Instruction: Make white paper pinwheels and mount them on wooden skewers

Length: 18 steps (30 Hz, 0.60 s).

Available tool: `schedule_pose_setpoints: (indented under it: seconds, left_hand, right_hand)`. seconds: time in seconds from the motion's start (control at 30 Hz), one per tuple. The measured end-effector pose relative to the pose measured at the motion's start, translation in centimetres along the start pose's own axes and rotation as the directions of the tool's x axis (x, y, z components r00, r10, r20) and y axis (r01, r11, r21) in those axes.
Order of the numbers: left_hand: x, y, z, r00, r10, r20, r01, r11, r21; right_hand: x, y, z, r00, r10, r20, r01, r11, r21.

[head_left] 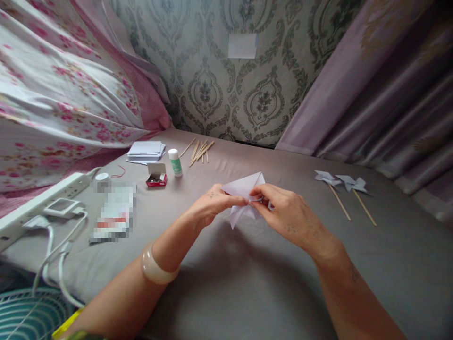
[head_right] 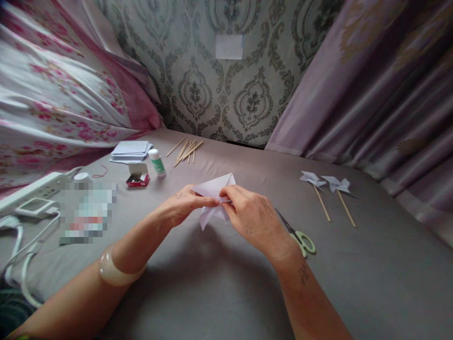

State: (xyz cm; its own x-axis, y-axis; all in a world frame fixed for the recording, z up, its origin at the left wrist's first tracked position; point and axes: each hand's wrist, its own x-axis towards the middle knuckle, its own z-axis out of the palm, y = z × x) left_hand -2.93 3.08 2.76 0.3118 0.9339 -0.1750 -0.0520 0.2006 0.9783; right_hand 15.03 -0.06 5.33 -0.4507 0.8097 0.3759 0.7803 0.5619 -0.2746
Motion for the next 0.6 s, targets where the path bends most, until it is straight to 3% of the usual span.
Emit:
schedule_pose_setpoints:
  seconds: [0.3, 0.6]
  left_hand:
    - [0.24, -0.27, -0.03, 1.000, 0.028, 0.002, -0.028, 1.000, 0.001]
    - [-0.38, 0.20, 0.61, 0.994, 0.077, 0.076, -0.083, 0.993, 0.086]
  right_hand:
    - [0.07, -0.29, -0.14, 1.000, 0.014, -0.025, -0.015, 1.000, -0.026]
    - [0.04, -0.28, 0.09, 0.994, 0.088, -0.062, -0.094, 0.991, -0.096]
